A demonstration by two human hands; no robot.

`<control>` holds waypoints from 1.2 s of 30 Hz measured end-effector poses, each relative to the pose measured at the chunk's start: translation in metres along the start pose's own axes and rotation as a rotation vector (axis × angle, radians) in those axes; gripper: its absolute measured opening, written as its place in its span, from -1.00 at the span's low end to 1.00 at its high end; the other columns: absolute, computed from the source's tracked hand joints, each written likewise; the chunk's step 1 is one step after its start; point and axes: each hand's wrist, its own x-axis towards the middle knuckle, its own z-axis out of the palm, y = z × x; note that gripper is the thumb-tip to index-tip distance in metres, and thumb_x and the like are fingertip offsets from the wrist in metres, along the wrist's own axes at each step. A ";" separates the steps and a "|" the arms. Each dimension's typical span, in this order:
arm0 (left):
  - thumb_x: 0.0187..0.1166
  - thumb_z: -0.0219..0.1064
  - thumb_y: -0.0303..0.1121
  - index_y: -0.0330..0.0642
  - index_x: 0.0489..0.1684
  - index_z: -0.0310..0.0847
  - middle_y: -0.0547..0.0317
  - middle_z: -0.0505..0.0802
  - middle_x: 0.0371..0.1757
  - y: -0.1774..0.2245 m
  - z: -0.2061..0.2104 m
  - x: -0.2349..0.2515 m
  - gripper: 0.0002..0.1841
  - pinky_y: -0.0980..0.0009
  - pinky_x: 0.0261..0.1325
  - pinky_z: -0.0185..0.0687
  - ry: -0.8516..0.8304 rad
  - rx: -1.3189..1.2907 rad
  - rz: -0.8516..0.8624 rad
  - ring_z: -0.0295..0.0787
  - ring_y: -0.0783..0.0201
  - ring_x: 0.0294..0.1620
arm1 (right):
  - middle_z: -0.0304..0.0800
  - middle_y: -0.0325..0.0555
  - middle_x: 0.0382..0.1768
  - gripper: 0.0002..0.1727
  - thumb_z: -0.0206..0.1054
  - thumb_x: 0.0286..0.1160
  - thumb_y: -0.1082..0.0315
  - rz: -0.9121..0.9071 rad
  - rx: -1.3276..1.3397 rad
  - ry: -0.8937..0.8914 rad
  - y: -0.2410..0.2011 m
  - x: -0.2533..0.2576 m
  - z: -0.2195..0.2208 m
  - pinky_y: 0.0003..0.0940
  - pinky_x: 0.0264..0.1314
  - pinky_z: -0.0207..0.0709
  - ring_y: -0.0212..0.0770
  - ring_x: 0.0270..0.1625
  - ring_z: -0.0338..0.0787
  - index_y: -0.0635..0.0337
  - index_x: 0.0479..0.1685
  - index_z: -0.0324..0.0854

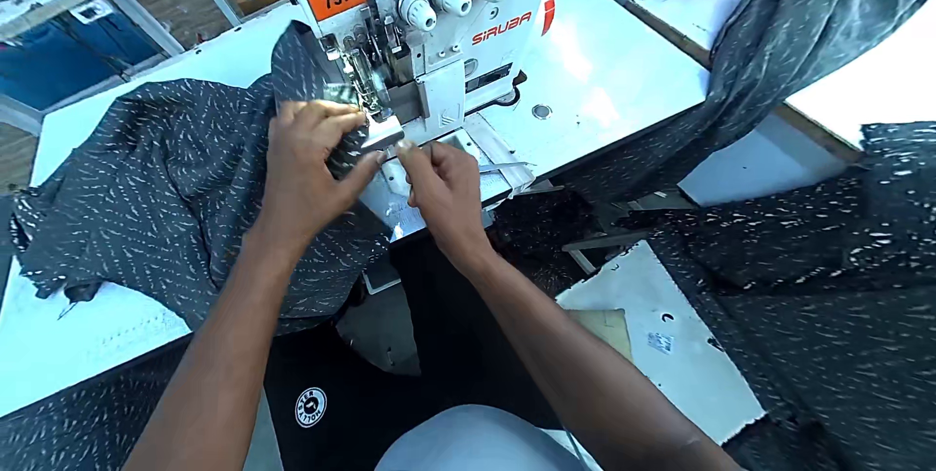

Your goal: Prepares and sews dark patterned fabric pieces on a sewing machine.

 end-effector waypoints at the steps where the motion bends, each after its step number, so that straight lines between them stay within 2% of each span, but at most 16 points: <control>1: 0.59 0.40 -0.04 -0.10 0.21 0.82 0.08 0.82 0.30 0.011 0.000 -0.006 -0.60 -0.03 0.36 0.44 0.002 0.046 -0.014 0.64 -0.02 0.29 | 0.50 -0.25 -0.73 -0.71 0.27 0.68 0.26 -0.146 -0.077 0.006 0.004 -0.005 -0.003 -0.39 -0.70 0.39 -0.35 -0.73 0.49 0.17 -0.44 0.61; 2: 0.63 0.38 -0.14 -0.10 0.20 0.83 0.08 0.83 0.28 0.020 -0.001 -0.011 -0.67 -0.01 0.34 0.47 0.008 0.077 -0.030 0.66 -0.02 0.26 | 0.55 -0.29 -0.70 -0.85 0.29 0.63 0.31 -0.273 -0.192 -0.005 0.006 -0.006 -0.006 -0.40 -0.70 0.45 -0.38 -0.72 0.51 0.19 -0.19 0.69; 4: 0.71 0.29 -0.34 -0.13 0.13 0.85 0.10 0.84 0.24 0.036 -0.002 -0.022 -0.77 0.14 0.31 0.54 0.018 0.069 -0.056 0.70 0.05 0.21 | 0.66 -0.29 -0.67 -0.64 0.33 0.56 0.29 -0.427 -0.511 -0.071 0.001 0.002 -0.006 -0.25 -0.66 0.46 -0.30 -0.70 0.56 0.13 0.30 0.72; 6: 0.70 0.27 -0.43 -0.17 0.04 0.87 0.11 0.87 0.18 0.046 -0.001 -0.029 -0.79 0.27 0.26 0.61 0.067 -0.025 -0.076 0.74 0.16 0.16 | 0.74 -0.22 -0.60 -0.44 0.28 0.52 0.27 -0.461 -0.813 -0.172 -0.010 0.013 -0.002 -0.04 -0.60 0.49 -0.11 -0.62 0.69 -0.07 0.58 0.60; 8: 0.68 0.30 -0.44 -0.18 -0.01 0.86 0.15 0.89 0.11 0.054 0.003 -0.034 -0.82 0.37 0.23 0.68 0.139 -0.173 -0.149 0.79 0.31 0.13 | 0.79 -0.11 -0.53 -0.50 0.25 0.53 0.31 -0.498 -0.897 -0.188 -0.014 0.021 -0.002 0.05 -0.56 0.49 0.01 -0.53 0.76 -0.17 0.47 0.71; 10: 0.66 0.35 -0.42 -0.15 0.00 0.85 0.22 0.90 0.01 0.060 0.010 -0.031 -0.84 0.52 0.06 0.74 0.217 -0.267 -0.245 0.82 0.46 -0.01 | 0.87 -0.16 -0.44 -0.69 0.24 0.65 0.30 -0.497 -0.766 -0.119 -0.012 0.028 -0.011 0.00 -0.46 0.61 -0.10 -0.46 0.82 -0.10 0.18 0.85; 12: 0.62 0.36 -0.43 -0.17 -0.05 0.87 0.18 0.92 -0.11 0.062 0.026 -0.016 -0.85 0.46 0.03 0.76 0.307 -0.250 -0.249 0.84 0.42 -0.09 | 0.86 -0.24 -0.42 -0.76 0.25 0.69 0.29 -0.449 -0.618 -0.018 -0.006 0.039 -0.012 -0.13 -0.40 0.69 -0.27 -0.46 0.80 0.01 0.04 0.86; 14: 0.64 0.33 -0.41 -0.12 -0.06 0.90 0.17 0.94 -0.10 0.065 0.038 0.002 -0.82 0.31 0.09 0.75 0.329 -0.144 -0.236 0.86 0.32 -0.02 | 0.84 -0.22 -0.45 -0.76 0.24 0.65 0.34 -0.430 -0.568 0.113 -0.001 0.049 -0.004 -0.21 -0.44 0.58 -0.29 -0.52 0.71 0.07 -0.01 0.85; 18: 0.65 0.29 -0.38 0.01 -0.06 0.92 0.24 0.95 -0.12 0.072 0.047 0.024 -0.78 0.23 -0.05 0.75 0.287 -0.060 -0.288 0.88 0.31 -0.10 | 0.71 -0.24 -0.54 -0.78 0.23 0.69 0.37 -0.377 -0.480 0.247 0.007 0.058 0.005 -0.40 -0.51 0.44 -0.38 -0.62 0.53 0.18 0.04 0.78; 21: 0.63 0.30 -0.42 -0.01 -0.06 0.92 0.22 0.95 -0.12 0.077 0.049 0.023 -0.78 0.23 -0.04 0.77 0.295 -0.117 -0.334 0.88 0.32 -0.11 | 0.72 -0.19 -0.39 -0.77 0.16 0.74 0.43 -0.315 -0.213 0.213 0.013 0.044 0.011 -0.51 -0.42 0.48 -0.43 -0.49 0.58 0.27 0.11 0.71; 23: 0.63 0.29 -0.44 -0.03 -0.06 0.92 0.23 0.96 -0.10 0.085 0.051 0.022 -0.78 0.27 0.02 0.79 0.312 -0.145 -0.368 0.89 0.34 -0.07 | 0.74 -0.15 -0.29 -0.73 0.07 0.83 0.38 -0.226 0.024 0.185 0.013 0.032 0.012 -0.44 -0.21 0.63 -0.37 -0.29 0.71 0.29 0.08 0.69; 25: 0.65 0.27 -0.44 -0.04 -0.06 0.92 0.23 0.96 -0.10 0.094 0.058 0.021 -0.76 0.26 0.03 0.79 0.339 -0.145 -0.404 0.90 0.33 -0.05 | 0.71 -0.16 -0.34 -0.65 -0.03 0.90 0.31 -0.135 0.222 0.203 0.010 0.021 0.013 -0.41 -0.14 0.66 -0.35 -0.26 0.73 0.28 0.00 0.67; 28: 0.67 0.25 -0.42 -0.01 -0.03 0.92 0.22 0.97 -0.06 0.105 0.065 0.028 -0.75 0.18 0.02 0.80 0.321 -0.089 -0.430 0.93 0.29 -0.04 | 0.70 -0.29 -0.39 -0.51 -0.15 0.93 0.20 0.001 0.354 0.285 0.003 0.020 0.013 -0.52 -0.13 0.62 -0.46 -0.28 0.71 0.20 -0.18 0.69; 30: 0.66 0.26 -0.42 -0.03 -0.01 0.92 0.17 0.97 -0.09 0.106 0.068 0.035 -0.75 0.13 -0.06 0.79 0.319 -0.023 -0.434 0.93 0.20 -0.09 | 0.83 -0.29 -0.32 -0.43 -0.21 0.95 0.11 0.118 0.459 0.265 -0.003 0.021 0.010 -0.56 -0.07 0.66 -0.51 -0.21 0.78 0.21 -0.07 0.74; 32: 0.67 0.26 -0.40 -0.03 0.02 0.91 0.16 0.97 -0.05 0.109 0.071 0.040 -0.76 0.13 -0.03 0.79 0.313 0.014 -0.435 0.93 0.17 -0.05 | 0.87 -0.20 -0.13 -0.37 -0.27 0.94 -0.01 0.177 0.546 0.197 -0.004 0.021 0.003 -0.46 0.08 0.67 -0.44 -0.04 0.81 0.21 0.11 0.71; 36: 0.69 0.23 -0.39 -0.08 0.14 0.86 0.16 0.93 0.15 0.113 0.077 0.038 -0.73 0.17 0.12 0.75 0.266 0.024 -0.364 0.87 0.12 0.13 | 0.79 -0.14 0.19 -0.30 -0.36 0.90 -0.14 0.147 0.702 0.024 -0.001 0.011 -0.008 -0.33 0.34 0.63 -0.34 0.27 0.75 0.15 0.43 0.54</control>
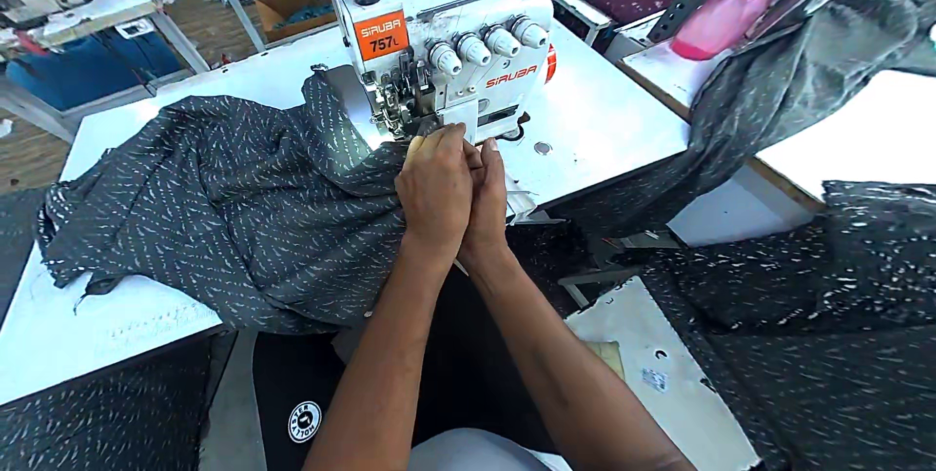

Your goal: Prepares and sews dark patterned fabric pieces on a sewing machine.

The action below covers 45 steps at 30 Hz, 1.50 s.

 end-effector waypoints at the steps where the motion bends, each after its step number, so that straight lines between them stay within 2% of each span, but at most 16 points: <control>1: 0.71 0.21 -0.37 -0.10 0.24 0.81 0.14 0.89 0.26 -0.003 -0.003 -0.004 -0.70 0.18 0.19 0.73 -0.027 -0.013 0.031 0.84 0.10 0.21 | 0.76 -0.18 0.24 -0.28 -0.39 0.87 -0.19 0.016 0.011 -0.067 -0.003 -0.007 -0.002 -0.33 0.39 0.60 -0.36 0.33 0.71 0.09 0.48 0.50; 3: 0.72 0.23 -0.41 -0.20 0.34 0.73 0.03 0.81 0.38 -0.012 -0.022 -0.017 -0.68 0.17 0.27 0.69 -0.064 -0.091 0.132 0.77 0.02 0.27 | 0.73 -0.31 0.37 -0.18 -0.42 0.79 -0.35 0.072 -0.075 -0.225 -0.015 -0.025 -0.016 -0.35 0.49 0.55 -0.42 0.40 0.68 -0.04 0.66 0.42; 6: 0.63 0.27 -0.53 -0.21 0.02 0.86 0.06 0.88 0.11 -0.039 -0.067 -0.047 -0.78 0.23 0.20 0.71 -0.197 -0.204 0.336 0.78 0.11 0.13 | 0.87 -0.25 0.10 -0.15 -0.38 0.76 -0.40 0.065 -0.314 -0.293 -0.029 -0.047 -0.044 -0.34 0.17 0.74 -0.35 0.03 0.86 0.02 0.41 0.61; 9: 0.57 0.26 -0.60 -0.05 -0.23 0.88 0.27 0.89 -0.14 -0.059 -0.093 -0.069 -0.74 0.27 0.17 0.72 -0.724 -0.279 0.550 0.77 0.24 0.06 | 0.90 -0.14 -0.04 -0.37 -0.19 0.86 -0.15 0.076 -0.628 -0.291 -0.025 -0.048 -0.046 -0.34 -0.13 0.76 -0.31 -0.19 0.85 0.14 0.24 0.65; 14: 0.59 0.32 -0.54 -0.12 -0.07 0.81 0.08 0.88 -0.18 -0.040 -0.134 -0.080 -0.83 0.03 0.13 0.73 -1.281 -0.359 0.592 0.83 0.04 -0.04 | 0.91 -0.22 -0.37 -0.67 0.39 0.61 0.14 0.217 -0.884 -0.587 0.003 -0.043 0.004 -0.29 -0.31 0.76 -0.35 -0.41 0.84 0.17 0.13 0.77; 16: 0.71 0.28 -0.28 -0.08 0.13 0.82 0.20 0.91 0.03 -0.060 -0.165 -0.082 -0.77 0.23 0.21 0.78 -1.185 -0.524 0.362 0.86 0.29 0.04 | 0.85 -0.17 -0.44 -0.82 0.38 0.60 0.30 0.252 -0.722 -0.555 0.011 -0.044 0.008 -0.36 -0.36 0.70 -0.34 -0.45 0.78 0.20 -0.03 0.79; 18: 0.72 0.27 -0.05 0.02 0.13 0.81 0.35 0.90 0.01 -0.105 -0.196 -0.086 -0.69 0.39 -0.02 0.84 -0.744 -0.422 0.049 0.85 0.46 -0.10 | 0.74 -0.12 -0.46 -0.89 0.35 0.62 0.38 0.351 -0.390 -0.437 0.007 -0.050 0.013 -0.46 -0.41 0.65 -0.37 -0.47 0.70 0.24 -0.10 0.72; 21: 0.65 0.31 0.04 -0.19 0.52 0.53 -0.20 0.72 0.33 -0.191 -0.216 -0.083 -0.41 -0.23 0.07 0.73 -0.354 0.200 -0.282 0.78 -0.18 0.14 | 0.73 -0.15 -0.38 -0.91 0.24 0.65 0.36 0.445 -0.185 -0.355 0.012 -0.051 0.035 -0.44 -0.31 0.70 -0.38 -0.39 0.73 0.15 -0.15 0.63; 23: 0.65 0.34 0.01 -0.39 0.51 0.48 -0.51 0.62 0.37 -0.236 -0.217 -0.094 -0.34 -0.54 0.27 0.46 -0.338 0.341 -0.455 0.60 -0.52 0.33 | 0.68 -0.15 -0.36 -0.91 0.20 0.69 0.38 0.464 -0.195 -0.387 0.022 -0.052 0.051 -0.39 -0.24 0.66 -0.35 -0.33 0.70 0.16 -0.14 0.57; 25: 0.71 0.33 -0.21 -0.42 0.17 0.67 -0.43 0.79 0.03 -0.248 -0.234 -0.094 -0.62 -0.47 0.14 0.55 -0.273 0.312 -0.504 0.76 -0.39 0.05 | 0.66 -0.19 -0.34 -0.91 0.20 0.69 0.30 0.446 -0.094 -0.520 0.014 -0.061 0.061 -0.43 -0.25 0.63 -0.38 -0.31 0.69 0.08 -0.14 0.57; 29: 0.72 0.28 -0.21 -0.42 0.06 0.65 -0.18 0.80 -0.11 -0.225 -0.339 -0.117 -0.65 -0.09 0.06 0.69 -0.152 0.157 -0.538 0.76 0.04 -0.11 | 0.82 -0.50 -0.23 -0.81 0.47 0.53 0.04 0.420 -0.070 -1.012 -0.017 -0.087 0.009 -0.59 -0.11 0.69 -0.62 -0.17 0.77 -0.12 -0.10 0.73; 33: 0.51 0.42 -0.29 -0.31 -0.14 0.75 0.12 0.80 -0.39 -0.216 -0.414 -0.149 -0.77 0.27 -0.29 0.68 -0.722 0.033 -0.724 0.69 0.32 -0.44 | 0.85 -0.23 -0.33 -0.88 0.38 0.51 0.38 0.397 -0.711 -1.262 -0.011 -0.100 -0.036 -0.40 -0.22 0.73 -0.43 -0.30 0.80 0.20 -0.12 0.76; 35: 0.61 0.40 -0.25 -0.25 0.07 0.78 0.02 0.87 -0.19 -0.221 -0.399 -0.147 -0.73 0.02 -0.09 0.74 -0.774 0.112 -0.726 0.80 0.13 -0.24 | 0.84 -0.18 -0.37 -0.87 0.34 0.52 0.37 0.194 -1.060 -1.191 -0.005 -0.101 -0.015 -0.21 -0.25 0.76 -0.31 -0.34 0.83 0.14 -0.13 0.79; 40: 0.76 0.25 -0.16 -0.28 0.43 0.58 -0.39 0.68 0.33 -0.264 -0.313 -0.093 -0.56 -0.35 0.20 0.64 -0.152 0.329 -0.544 0.76 -0.31 0.12 | 0.82 -0.05 -0.31 -0.73 0.28 0.66 0.19 -0.272 -1.421 -0.750 0.032 -0.064 0.048 0.08 -0.28 0.72 -0.04 -0.33 0.83 0.17 0.05 0.74; 43: 0.72 0.25 -0.20 -0.30 0.65 0.36 -0.54 0.46 0.56 -0.290 -0.279 -0.053 -0.43 -0.43 0.28 0.54 -0.101 0.363 -0.547 0.63 -0.48 0.32 | 0.81 0.14 -0.03 -0.40 0.25 0.64 -0.16 -0.250 -1.732 -0.651 0.049 -0.052 0.070 0.18 -0.29 0.69 0.17 -0.22 0.86 0.23 0.23 0.68; 45: 0.67 0.30 -0.24 -0.18 0.81 0.17 -0.53 0.35 0.66 -0.307 -0.261 -0.030 -0.31 -0.50 0.37 0.44 -0.129 0.376 -0.570 0.48 -0.55 0.48 | 0.77 0.20 -0.03 -0.48 0.26 0.65 -0.08 -0.206 -1.813 -0.656 0.063 -0.049 0.078 0.22 -0.32 0.67 0.23 -0.22 0.85 0.25 0.14 0.69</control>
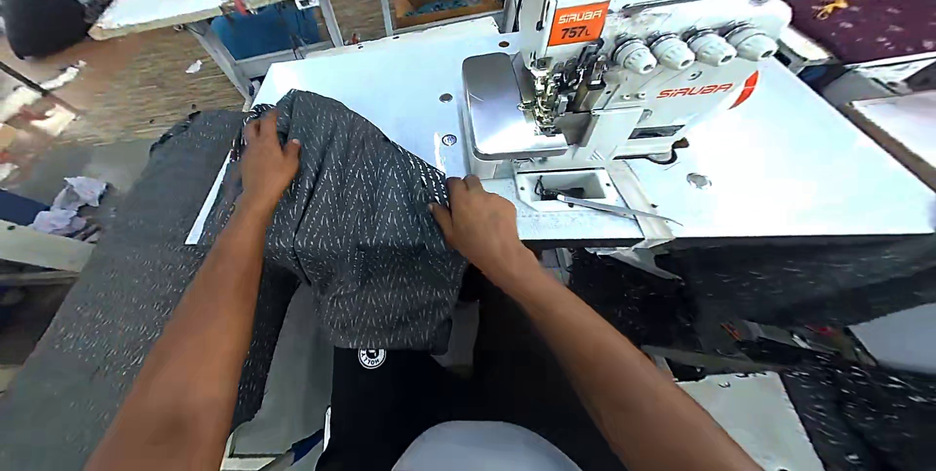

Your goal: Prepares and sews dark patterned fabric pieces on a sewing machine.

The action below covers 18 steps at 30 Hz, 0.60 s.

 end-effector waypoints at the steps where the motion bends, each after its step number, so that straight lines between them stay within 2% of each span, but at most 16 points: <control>1: 0.64 0.33 -0.26 -0.11 0.87 0.07 -0.54 0.32 0.68 0.002 0.007 0.013 -0.24 -0.51 0.35 0.45 -0.018 0.023 0.008 0.48 -0.58 0.48 | 0.79 0.18 -0.10 -0.61 0.28 0.66 0.05 -0.035 0.051 0.026 -0.003 -0.001 0.002 0.21 -0.29 0.68 0.20 -0.21 0.85 0.23 0.05 0.72; 3: 0.60 0.37 -0.27 0.02 0.94 -0.12 -0.58 0.32 0.66 0.006 0.015 0.035 -0.11 -0.54 0.23 0.51 -0.092 0.100 0.005 0.56 -0.62 0.36 | 0.75 -0.03 -0.26 -0.74 0.27 0.67 0.18 -0.192 0.272 0.211 -0.015 -0.023 -0.004 -0.02 -0.32 0.70 -0.04 -0.29 0.80 0.17 -0.08 0.74; 4: 0.59 0.37 -0.27 0.01 0.93 -0.11 -0.62 0.38 0.60 0.005 0.019 0.043 -0.11 -0.55 0.21 0.51 -0.136 0.128 -0.003 0.59 -0.63 0.32 | 0.70 -0.12 -0.33 -0.76 0.26 0.67 0.20 -0.293 0.389 0.291 -0.023 -0.042 -0.009 -0.18 -0.39 0.67 -0.17 -0.36 0.74 0.16 -0.12 0.73; 5: 0.61 0.36 -0.30 -0.11 0.85 0.07 -0.66 0.49 0.50 -0.001 0.022 0.047 -0.22 -0.56 0.25 0.47 -0.179 0.135 -0.001 0.59 -0.64 0.32 | 0.68 -0.18 -0.36 -0.76 0.25 0.66 0.19 -0.389 0.493 0.286 -0.028 -0.066 -0.012 -0.26 -0.41 0.66 -0.25 -0.39 0.71 0.16 -0.15 0.73; 6: 0.64 0.33 -0.31 -0.26 0.65 0.36 -0.62 0.64 0.36 -0.009 0.025 0.050 -0.42 -0.55 0.32 0.44 -0.205 0.137 0.008 0.62 -0.59 0.33 | 0.72 -0.16 -0.35 -0.74 0.24 0.67 0.18 -0.471 0.569 0.169 -0.028 -0.088 -0.013 -0.24 -0.34 0.70 -0.24 -0.35 0.74 0.16 -0.16 0.73; 7: 0.69 0.26 -0.32 -0.37 0.41 0.59 -0.55 0.73 0.27 -0.013 0.025 0.049 -0.59 -0.51 0.39 0.40 -0.207 0.127 0.007 0.64 -0.53 0.35 | 0.77 -0.10 -0.30 -0.73 0.24 0.67 0.18 -0.546 0.618 -0.030 -0.025 -0.107 -0.011 -0.16 -0.23 0.73 -0.18 -0.27 0.80 0.17 -0.15 0.74; 8: 0.74 0.17 -0.33 -0.41 0.28 0.67 -0.50 0.76 0.23 -0.016 0.023 0.045 -0.64 -0.47 0.44 0.39 -0.177 0.094 0.002 0.64 -0.47 0.37 | 0.79 -0.06 -0.26 -0.74 0.25 0.68 0.19 -0.616 0.659 -0.264 -0.019 -0.119 -0.008 -0.09 -0.10 0.72 -0.13 -0.18 0.82 0.18 -0.14 0.74; 9: 0.77 0.08 -0.32 -0.42 0.25 0.68 -0.45 0.77 0.23 -0.017 0.021 0.040 -0.63 -0.42 0.47 0.39 -0.119 0.034 -0.005 0.65 -0.41 0.38 | 0.79 -0.05 -0.25 -0.76 0.27 0.68 0.21 -0.694 0.684 -0.456 -0.015 -0.126 -0.006 -0.06 -0.06 0.71 -0.10 -0.16 0.82 0.18 -0.14 0.74; 11: 0.81 0.00 -0.30 -0.43 0.28 0.64 -0.40 0.77 0.22 -0.021 0.022 0.028 -0.59 -0.32 0.48 0.42 -0.026 -0.055 -0.025 0.67 -0.31 0.37 | 0.81 -0.05 -0.27 -0.80 0.31 0.66 0.23 -0.804 0.666 -0.701 -0.012 -0.126 -0.013 0.02 -0.08 0.69 -0.07 -0.18 0.83 0.16 -0.12 0.75; 12: 0.81 0.00 -0.29 -0.42 0.27 0.64 -0.40 0.77 0.22 -0.025 0.024 0.022 -0.59 -0.32 0.46 0.42 -0.016 -0.058 -0.041 0.68 -0.30 0.36 | 0.84 -0.07 -0.29 -0.79 0.32 0.66 0.21 -0.793 0.643 -0.760 -0.012 -0.121 -0.019 0.04 -0.10 0.69 -0.09 -0.20 0.84 0.14 -0.10 0.78; 14: 0.80 0.02 -0.30 -0.43 0.29 0.64 -0.41 0.75 0.29 -0.033 0.023 0.015 -0.59 -0.32 0.50 0.40 -0.008 -0.121 -0.102 0.65 -0.30 0.41 | 0.87 -0.07 -0.29 -0.73 0.34 0.66 0.14 -0.644 0.560 -0.724 -0.014 -0.096 -0.022 0.09 -0.08 0.73 -0.09 -0.21 0.87 0.14 -0.07 0.82; 15: 0.77 0.06 -0.31 -0.45 0.30 0.63 -0.37 0.75 0.29 -0.033 0.021 0.010 -0.60 -0.23 0.49 0.45 0.048 -0.273 -0.166 0.66 -0.20 0.40 | 0.87 -0.03 -0.24 -0.71 0.30 0.69 0.14 -0.548 0.505 -0.641 -0.015 -0.079 -0.019 0.11 -0.02 0.73 -0.06 -0.16 0.87 0.16 -0.01 0.81; 16: 0.74 0.10 -0.31 -0.43 0.30 0.60 -0.23 0.76 0.24 -0.030 0.017 0.003 -0.61 -0.05 0.40 0.57 0.143 -0.513 -0.258 0.70 0.00 0.30 | 0.87 -0.03 -0.20 -0.70 0.27 0.72 0.13 -0.458 0.446 -0.529 -0.015 -0.063 -0.012 0.12 0.03 0.73 -0.04 -0.11 0.88 0.15 0.04 0.79; 17: 0.71 0.11 -0.28 -0.32 0.27 0.56 -0.02 0.77 0.12 -0.025 0.013 -0.006 -0.65 0.13 0.23 0.69 0.259 -0.776 -0.360 0.73 0.20 0.14 | 0.87 -0.05 -0.18 -0.71 0.26 0.73 0.13 -0.387 0.393 -0.411 -0.015 -0.049 -0.006 0.12 0.03 0.74 -0.05 -0.10 0.88 0.12 0.07 0.78; 18: 0.75 0.10 -0.24 -0.25 0.29 0.51 0.06 0.76 0.09 -0.021 0.006 -0.016 -0.67 0.16 0.15 0.74 0.373 -1.040 -0.445 0.75 0.24 0.09 | 0.86 -0.06 -0.17 -0.71 0.26 0.72 0.13 -0.336 0.367 -0.313 -0.014 -0.037 0.000 0.12 0.00 0.74 -0.04 -0.10 0.87 0.10 0.07 0.77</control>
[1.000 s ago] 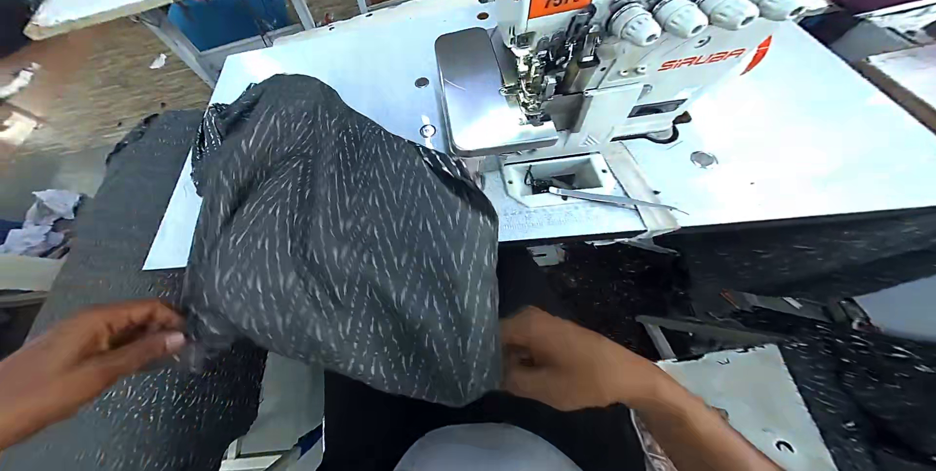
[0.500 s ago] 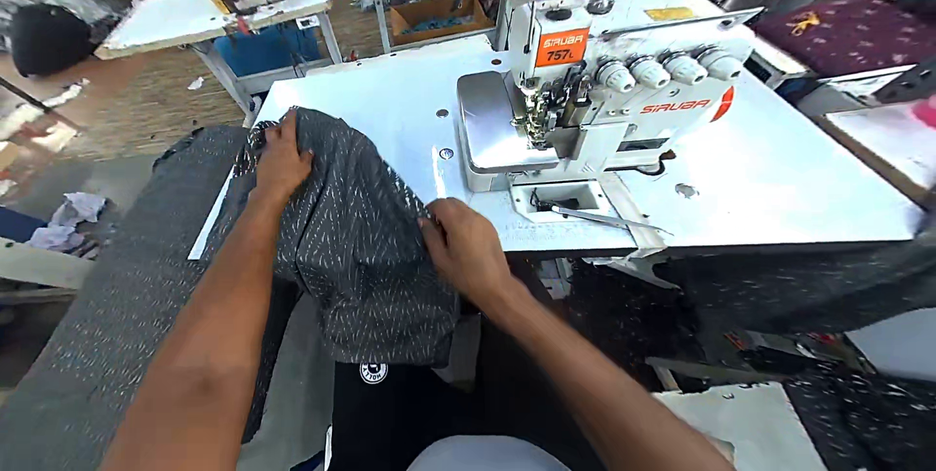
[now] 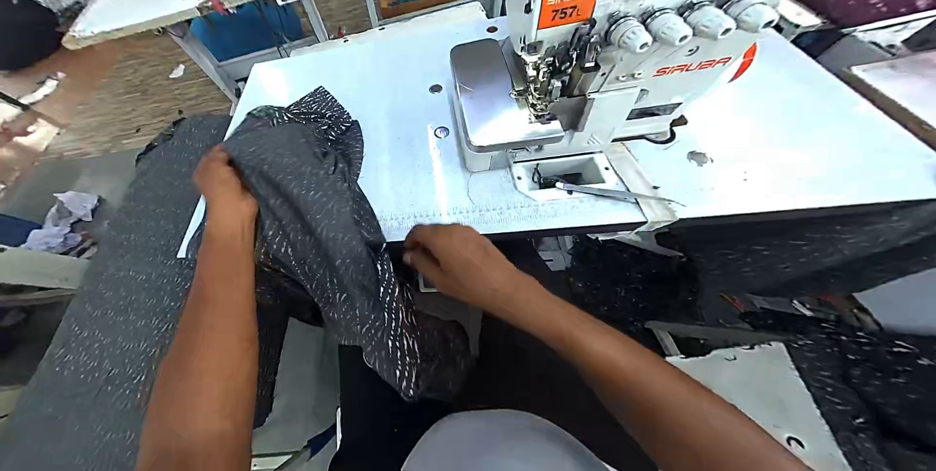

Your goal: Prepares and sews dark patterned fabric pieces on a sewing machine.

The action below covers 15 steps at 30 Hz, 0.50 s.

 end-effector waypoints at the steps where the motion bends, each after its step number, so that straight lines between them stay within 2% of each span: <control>1: 0.79 0.07 -0.19 -0.21 0.36 0.47 0.05 0.76 0.13 0.001 -0.010 -0.008 -0.64 0.12 0.18 0.75 0.088 -0.220 -0.053 0.75 0.20 0.14 | 0.86 -0.05 -0.17 -0.71 0.25 0.71 0.14 0.024 -0.014 0.074 0.004 0.009 0.000 0.12 -0.02 0.74 -0.02 -0.10 0.87 0.12 0.07 0.77; 2: 0.83 0.00 -0.15 -0.19 0.43 0.41 0.03 0.73 0.20 -0.001 -0.023 -0.013 -0.61 0.09 0.23 0.73 0.155 -0.354 -0.085 0.72 0.18 0.20 | 0.86 -0.02 -0.17 -0.70 0.25 0.71 0.15 0.047 -0.021 0.120 0.006 0.015 -0.001 0.14 -0.04 0.74 0.01 -0.10 0.88 0.13 0.07 0.77; 4: 0.88 -0.09 -0.10 -0.19 0.47 0.36 0.03 0.70 0.26 -0.011 -0.046 -0.019 -0.57 0.12 0.26 0.69 0.280 -0.392 -0.109 0.68 0.21 0.25 | 0.84 0.02 -0.19 -0.71 0.23 0.71 0.16 0.082 -0.073 0.172 0.005 0.030 0.001 0.15 -0.11 0.72 0.06 -0.12 0.87 0.14 0.04 0.77; 6: 0.88 -0.08 -0.24 -0.30 0.54 0.33 -0.06 0.65 0.36 -0.018 -0.061 -0.019 -0.58 0.14 0.30 0.67 0.416 -0.202 -0.011 0.64 0.19 0.31 | 0.83 0.05 -0.18 -0.72 0.24 0.69 0.17 0.103 -0.128 0.184 0.003 0.049 0.003 0.16 -0.16 0.71 0.11 -0.11 0.86 0.15 0.01 0.76; 7: 0.83 -0.09 -0.41 -0.38 0.58 0.24 -0.08 0.57 0.41 -0.017 -0.064 -0.021 -0.59 0.26 0.34 0.59 0.420 -0.011 0.137 0.55 0.22 0.35 | 0.82 0.08 -0.17 -0.72 0.25 0.68 0.17 0.106 -0.141 0.189 0.002 0.060 0.004 0.18 -0.17 0.70 0.14 -0.11 0.86 0.17 0.00 0.76; 8: 0.72 -0.05 -0.55 -0.52 0.63 0.15 -0.25 0.48 0.55 -0.013 -0.070 -0.027 -0.51 0.31 0.54 0.44 0.359 0.216 0.322 0.45 0.13 0.53 | 0.82 0.09 -0.17 -0.70 0.25 0.68 0.16 0.108 -0.151 0.186 0.001 0.073 0.005 0.19 -0.16 0.70 0.15 -0.09 0.86 0.18 -0.01 0.76; 9: 0.64 0.03 -0.56 -0.61 0.64 0.15 -0.44 0.44 0.60 -0.008 -0.074 -0.033 -0.45 0.19 0.64 0.37 0.254 0.458 0.479 0.42 -0.07 0.61 | 0.82 0.09 -0.17 -0.68 0.24 0.69 0.12 0.109 -0.152 0.176 0.001 0.087 0.005 0.20 -0.15 0.70 0.16 -0.08 0.85 0.19 -0.01 0.76; 10: 0.66 0.09 -0.46 -0.56 0.63 0.20 -0.46 0.51 0.55 -0.002 -0.072 -0.039 -0.45 0.08 0.58 0.45 0.127 0.661 0.555 0.50 -0.14 0.55 | 0.82 0.10 -0.16 -0.64 0.23 0.71 0.08 0.117 -0.144 0.158 0.000 0.103 0.006 0.21 -0.12 0.70 0.16 -0.05 0.85 0.19 0.00 0.76; 12: 0.73 0.20 -0.22 -0.41 0.64 0.25 -0.32 0.72 0.33 0.008 -0.050 -0.052 -0.41 -0.04 0.25 0.70 -0.148 0.840 0.540 0.76 -0.09 0.21 | 0.83 0.13 -0.11 -0.56 0.21 0.72 -0.01 0.144 -0.111 0.133 -0.003 0.135 0.008 0.24 -0.04 0.69 0.18 0.02 0.85 0.22 0.07 0.74; 13: 0.70 0.26 -0.13 -0.35 0.68 0.23 -0.29 0.73 0.31 0.006 -0.039 -0.057 -0.34 -0.11 0.16 0.71 -0.255 0.860 0.489 0.78 -0.12 0.12 | 0.83 0.16 -0.06 -0.54 0.22 0.71 -0.02 0.159 -0.091 0.121 -0.006 0.150 0.009 0.24 0.02 0.68 0.20 0.07 0.84 0.21 0.15 0.72; 15: 0.62 0.31 -0.03 -0.26 0.66 0.28 -0.24 0.73 0.32 -0.005 -0.027 -0.059 -0.30 -0.23 0.21 0.63 -0.332 0.893 0.380 0.74 -0.17 0.17 | 0.78 0.18 0.11 -0.53 0.30 0.67 0.05 0.153 -0.105 0.102 -0.010 0.179 0.013 0.25 0.06 0.68 0.23 0.15 0.81 0.09 0.43 0.61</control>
